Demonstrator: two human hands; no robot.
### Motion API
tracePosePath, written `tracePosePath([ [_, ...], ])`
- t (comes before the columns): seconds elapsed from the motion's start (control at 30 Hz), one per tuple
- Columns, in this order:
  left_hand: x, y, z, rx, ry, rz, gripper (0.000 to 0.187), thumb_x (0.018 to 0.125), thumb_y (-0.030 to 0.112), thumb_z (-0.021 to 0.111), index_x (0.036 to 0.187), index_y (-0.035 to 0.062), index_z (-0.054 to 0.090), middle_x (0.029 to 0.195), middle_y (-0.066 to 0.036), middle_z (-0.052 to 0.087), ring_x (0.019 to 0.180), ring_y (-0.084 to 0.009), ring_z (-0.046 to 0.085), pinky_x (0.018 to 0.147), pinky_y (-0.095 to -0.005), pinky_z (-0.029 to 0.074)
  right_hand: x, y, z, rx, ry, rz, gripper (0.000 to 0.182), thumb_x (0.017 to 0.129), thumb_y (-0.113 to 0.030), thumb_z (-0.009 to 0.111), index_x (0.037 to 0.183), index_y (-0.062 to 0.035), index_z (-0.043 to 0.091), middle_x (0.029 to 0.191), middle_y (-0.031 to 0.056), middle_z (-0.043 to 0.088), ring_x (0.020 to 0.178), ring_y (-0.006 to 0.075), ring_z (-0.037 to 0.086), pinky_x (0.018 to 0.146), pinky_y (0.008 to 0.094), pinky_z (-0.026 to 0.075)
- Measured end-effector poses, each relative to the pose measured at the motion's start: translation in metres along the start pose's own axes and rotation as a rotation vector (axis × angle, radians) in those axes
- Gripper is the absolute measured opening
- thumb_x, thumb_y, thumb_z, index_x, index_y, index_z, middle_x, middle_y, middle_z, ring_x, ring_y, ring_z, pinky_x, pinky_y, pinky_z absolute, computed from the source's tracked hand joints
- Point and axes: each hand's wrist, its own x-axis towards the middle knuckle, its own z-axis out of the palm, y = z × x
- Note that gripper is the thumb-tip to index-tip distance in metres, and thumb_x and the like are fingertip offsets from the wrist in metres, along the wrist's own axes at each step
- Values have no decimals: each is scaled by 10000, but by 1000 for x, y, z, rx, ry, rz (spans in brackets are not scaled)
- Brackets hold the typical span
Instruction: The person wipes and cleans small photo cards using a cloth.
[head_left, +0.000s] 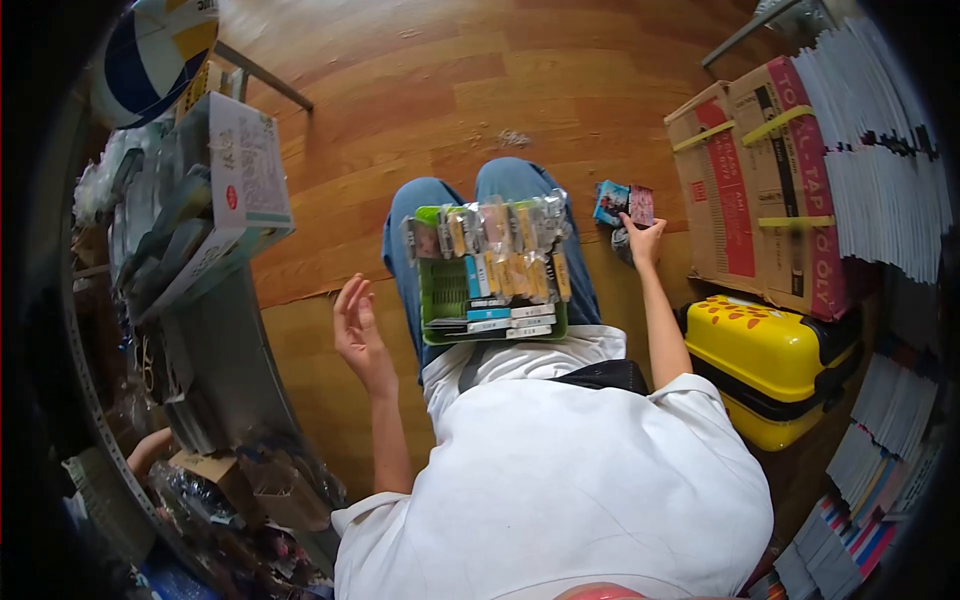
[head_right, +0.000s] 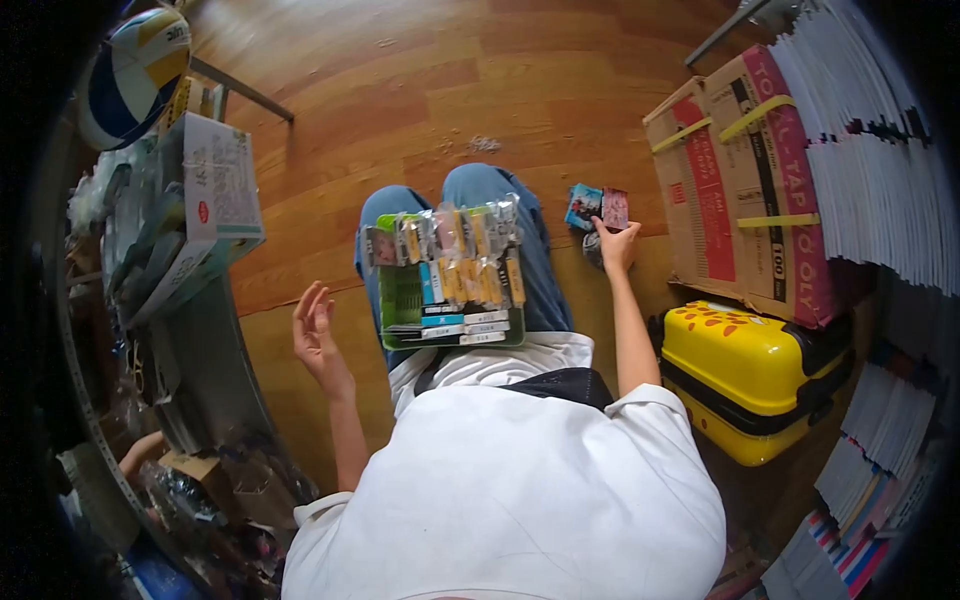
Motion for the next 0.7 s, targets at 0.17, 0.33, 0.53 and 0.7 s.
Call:
tracePosePath([
  [0.17,-15,2,11,-16,-95,-90,223,959,118,553,1149,9,594,1130,-84,634,1069,-157,586,935,-290,454,-6,-1,-9,-81,-66,-39,1000,654,-578,785,1247,88,334,1189,337,464,1133,454,476,931,486,414],
  [0.33,-8,10,22,331,-600,90,207,888,106,639,1075,19,623,1042,-105,654,1007,-226,616,887,-318,467,-15,-35,-65,126,-169,-124,743,791,-453,725,1284,4,407,954,162,529,915,262,532,825,376,445],
  [0.53,3,2,31,445,-806,218,241,821,173,719,1002,33,642,1016,-108,651,956,-293,606,863,-376,454,-47,-142,-151,434,-265,-260,381,893,-227,659,1211,-57,535,770,-6,471,725,83,458,688,265,433],
  [0.7,2,-1,26,564,-849,300,286,813,247,729,982,34,638,988,-110,658,935,-289,607,892,-371,427,-80,-225,-178,579,-370,-409,358,908,-231,634,1207,-53,552,824,6,496,778,84,481,720,253,438],
])
